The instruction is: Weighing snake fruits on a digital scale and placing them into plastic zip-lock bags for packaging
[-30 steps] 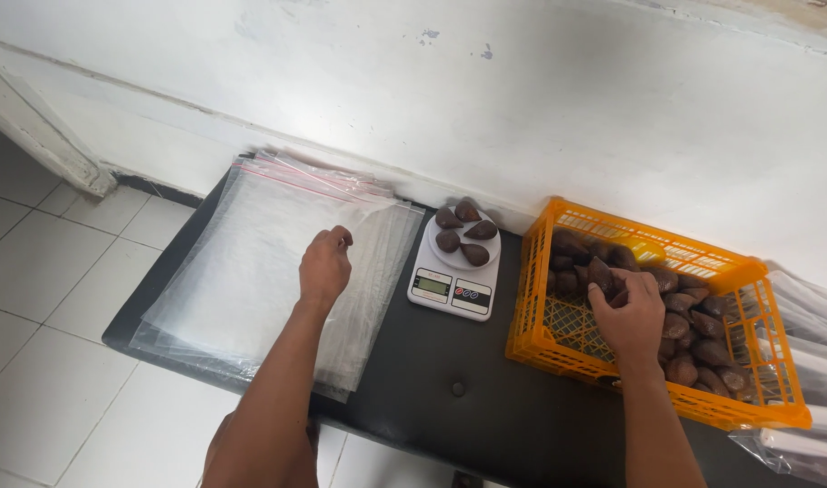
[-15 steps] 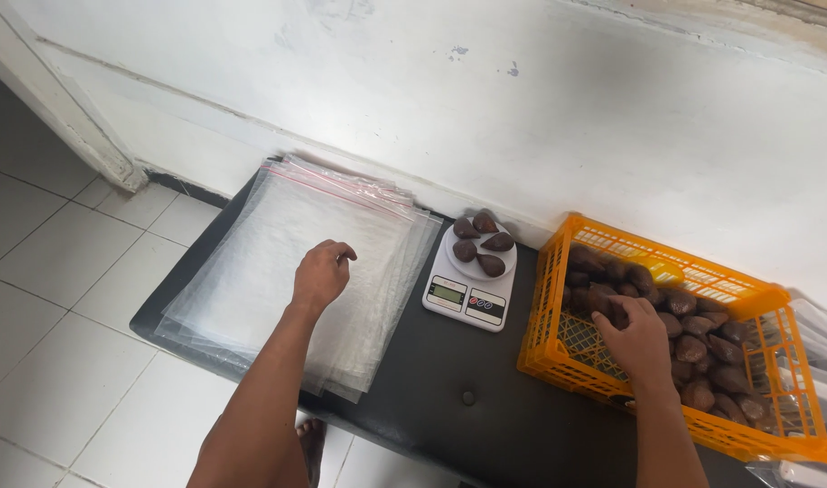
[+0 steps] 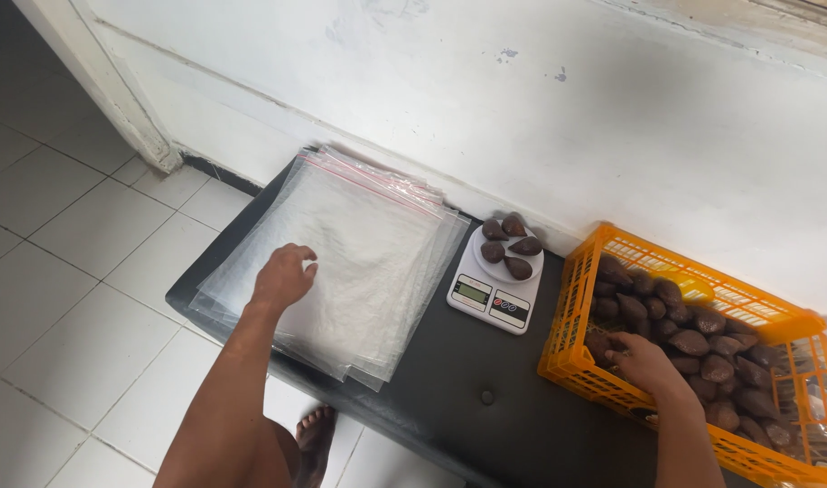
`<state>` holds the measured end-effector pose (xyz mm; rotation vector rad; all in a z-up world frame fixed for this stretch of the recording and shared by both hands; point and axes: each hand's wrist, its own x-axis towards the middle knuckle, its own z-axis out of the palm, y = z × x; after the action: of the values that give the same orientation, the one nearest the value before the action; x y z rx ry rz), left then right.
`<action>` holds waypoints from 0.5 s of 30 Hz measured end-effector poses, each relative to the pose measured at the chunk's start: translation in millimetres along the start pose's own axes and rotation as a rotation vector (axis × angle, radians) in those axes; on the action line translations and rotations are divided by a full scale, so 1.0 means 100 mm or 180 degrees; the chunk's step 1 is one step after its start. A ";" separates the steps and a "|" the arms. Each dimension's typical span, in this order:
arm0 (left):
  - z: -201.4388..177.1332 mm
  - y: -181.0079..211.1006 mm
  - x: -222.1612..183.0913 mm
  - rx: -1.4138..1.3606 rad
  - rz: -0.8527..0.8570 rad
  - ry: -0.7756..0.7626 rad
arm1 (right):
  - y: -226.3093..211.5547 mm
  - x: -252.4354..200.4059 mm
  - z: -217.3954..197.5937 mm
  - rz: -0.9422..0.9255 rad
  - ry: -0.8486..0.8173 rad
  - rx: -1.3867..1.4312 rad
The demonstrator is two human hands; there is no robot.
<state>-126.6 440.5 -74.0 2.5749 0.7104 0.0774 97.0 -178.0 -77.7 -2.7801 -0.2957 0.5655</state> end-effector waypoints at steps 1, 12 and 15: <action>0.00 -0.15 0.01 -0.0002 -0.0013 0.0009 | -0.08 -0.06 -0.03 -0.0014 -0.0003 -0.0006; 0.29 -1.52 0.08 0.0143 -0.1466 0.0682 | -0.44 -0.35 -0.25 0.0014 0.0697 0.0330; 0.28 -1.64 0.04 0.0323 -0.1494 0.0959 | -0.49 -0.45 -0.29 -0.0196 0.1416 0.0460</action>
<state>-195.9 555.4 -172.9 2.4421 1.4445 0.2870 61.6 -150.5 -21.4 -2.6513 -0.2284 -0.0515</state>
